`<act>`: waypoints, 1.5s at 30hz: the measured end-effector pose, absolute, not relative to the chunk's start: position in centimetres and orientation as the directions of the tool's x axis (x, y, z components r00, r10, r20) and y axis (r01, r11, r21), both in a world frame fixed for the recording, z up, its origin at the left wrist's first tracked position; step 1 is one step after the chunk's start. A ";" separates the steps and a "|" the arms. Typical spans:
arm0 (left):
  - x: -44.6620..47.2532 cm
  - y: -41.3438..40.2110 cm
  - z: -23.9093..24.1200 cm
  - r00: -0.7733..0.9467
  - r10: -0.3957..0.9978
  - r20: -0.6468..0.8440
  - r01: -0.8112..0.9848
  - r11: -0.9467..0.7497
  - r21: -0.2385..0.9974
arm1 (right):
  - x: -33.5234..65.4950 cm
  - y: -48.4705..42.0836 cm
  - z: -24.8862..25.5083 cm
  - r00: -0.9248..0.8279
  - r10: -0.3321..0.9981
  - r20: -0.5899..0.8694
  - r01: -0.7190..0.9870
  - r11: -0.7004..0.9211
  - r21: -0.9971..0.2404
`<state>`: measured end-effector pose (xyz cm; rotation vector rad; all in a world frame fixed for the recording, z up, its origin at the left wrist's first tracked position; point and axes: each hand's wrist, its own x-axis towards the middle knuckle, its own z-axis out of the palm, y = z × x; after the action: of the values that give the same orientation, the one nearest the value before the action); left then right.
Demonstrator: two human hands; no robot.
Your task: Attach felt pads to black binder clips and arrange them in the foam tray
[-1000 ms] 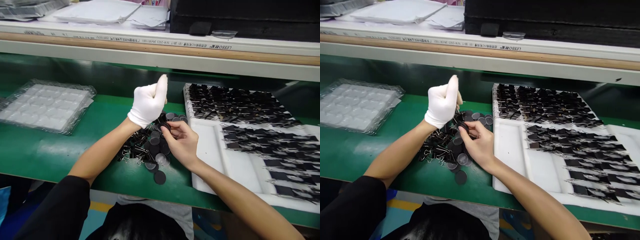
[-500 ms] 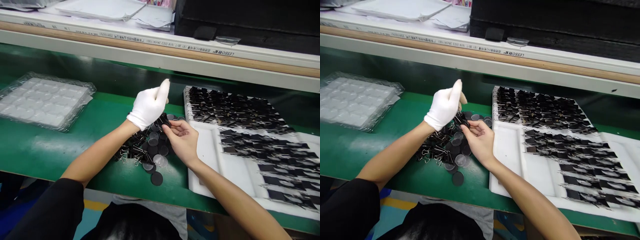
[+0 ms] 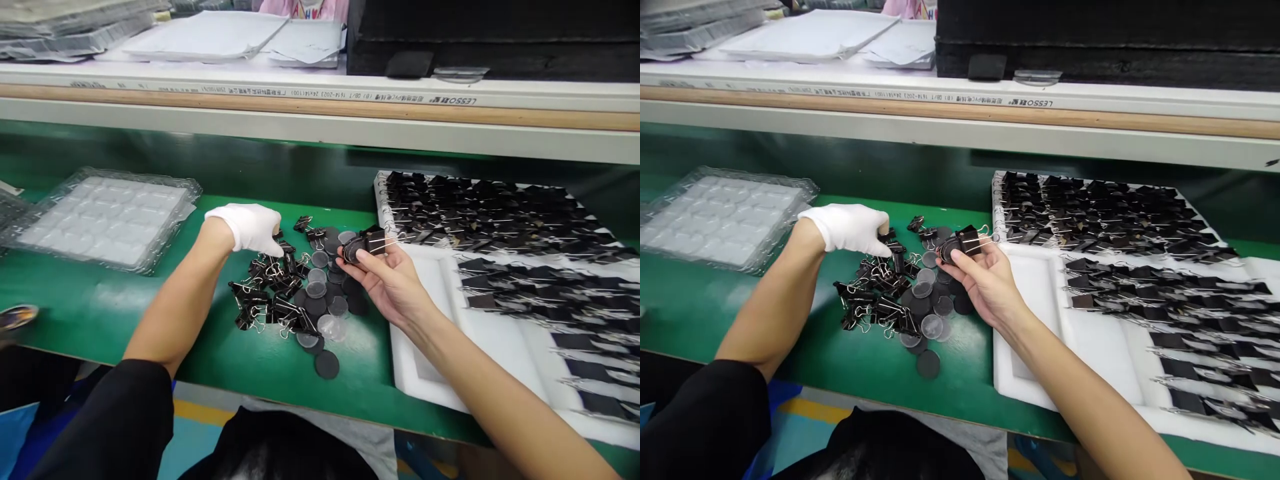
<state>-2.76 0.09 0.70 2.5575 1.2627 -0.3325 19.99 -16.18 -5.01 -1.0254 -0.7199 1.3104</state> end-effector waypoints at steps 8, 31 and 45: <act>-1.4 0.0 0.3 0.513 0.827 -0.231 0.853 -0.520 0.031 | 19.8 -16.2 -5.6 0.133 0.975 -0.178 -0.458 -0.099 -0.884; 3.5 -7.8 2.0 0.614 0.707 0.352 0.380 -0.655 0.654 | 18.7 -17.5 -6.4 0.271 0.936 0.225 -0.016 0.238 -0.971; 5.3 -9.9 0.9 0.382 0.814 0.438 0.552 -0.581 0.597 | 17.5 -18.0 -6.5 0.261 0.787 0.560 0.282 0.492 -0.824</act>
<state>5.33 -9.93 0.87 2.2938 1.1888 1.0263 17.53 -18.00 -6.47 -1.0574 -1.3105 0.4458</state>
